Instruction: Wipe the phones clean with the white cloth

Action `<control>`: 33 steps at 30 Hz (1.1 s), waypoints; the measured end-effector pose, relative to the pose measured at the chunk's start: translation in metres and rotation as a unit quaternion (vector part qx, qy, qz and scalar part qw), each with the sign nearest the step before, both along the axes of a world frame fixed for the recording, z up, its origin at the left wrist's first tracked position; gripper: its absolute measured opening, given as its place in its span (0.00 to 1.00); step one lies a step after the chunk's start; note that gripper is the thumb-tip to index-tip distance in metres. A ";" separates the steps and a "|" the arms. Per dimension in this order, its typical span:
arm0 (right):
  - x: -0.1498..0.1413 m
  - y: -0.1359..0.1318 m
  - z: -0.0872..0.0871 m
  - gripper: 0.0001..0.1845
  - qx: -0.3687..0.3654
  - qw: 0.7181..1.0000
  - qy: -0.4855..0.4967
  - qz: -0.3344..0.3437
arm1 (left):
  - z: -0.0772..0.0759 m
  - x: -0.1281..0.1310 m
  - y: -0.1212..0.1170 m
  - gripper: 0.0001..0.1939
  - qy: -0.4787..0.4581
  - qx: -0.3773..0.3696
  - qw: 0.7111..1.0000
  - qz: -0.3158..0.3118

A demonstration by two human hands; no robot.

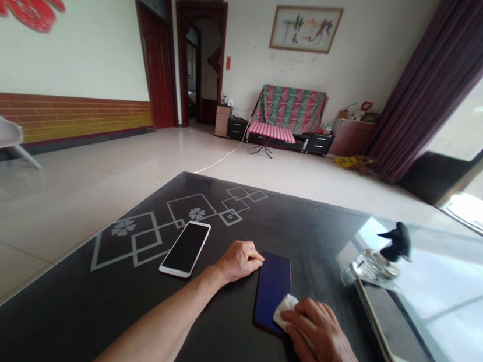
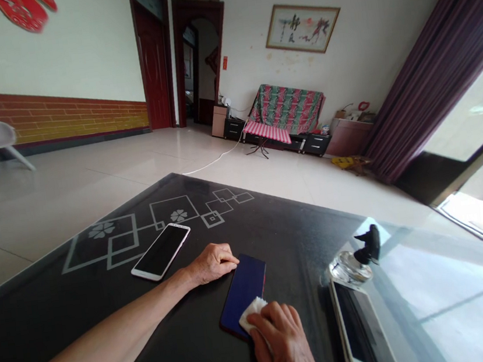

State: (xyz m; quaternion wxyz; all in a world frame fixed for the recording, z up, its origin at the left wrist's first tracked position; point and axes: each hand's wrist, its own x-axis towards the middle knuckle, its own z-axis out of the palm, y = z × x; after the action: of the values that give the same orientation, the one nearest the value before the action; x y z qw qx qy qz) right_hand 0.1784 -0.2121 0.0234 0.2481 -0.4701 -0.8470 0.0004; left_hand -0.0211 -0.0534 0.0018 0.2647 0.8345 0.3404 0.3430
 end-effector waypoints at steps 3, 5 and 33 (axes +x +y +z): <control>-0.001 -0.008 0.001 0.10 0.004 1.000 -0.011 0.022 | -0.001 0.000 0.000 0.10 -0.003 0.000 1.000 0.001; -0.001 -0.002 0.003 0.10 -0.003 1.000 -0.024 0.014 | -0.002 0.001 0.001 0.10 -0.004 0.001 1.000 0.001; -0.018 0.015 0.006 0.09 -0.005 0.999 -0.024 -0.028 | -0.003 0.001 0.001 0.09 -0.010 0.004 1.000 0.008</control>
State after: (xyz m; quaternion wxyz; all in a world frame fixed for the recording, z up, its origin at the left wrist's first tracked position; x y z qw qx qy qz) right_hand 0.1601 -0.1966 0.0299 0.2253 -0.4951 -0.8390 -0.0133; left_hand -0.0199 -0.0526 -0.0013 0.2616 0.8292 0.3430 0.3553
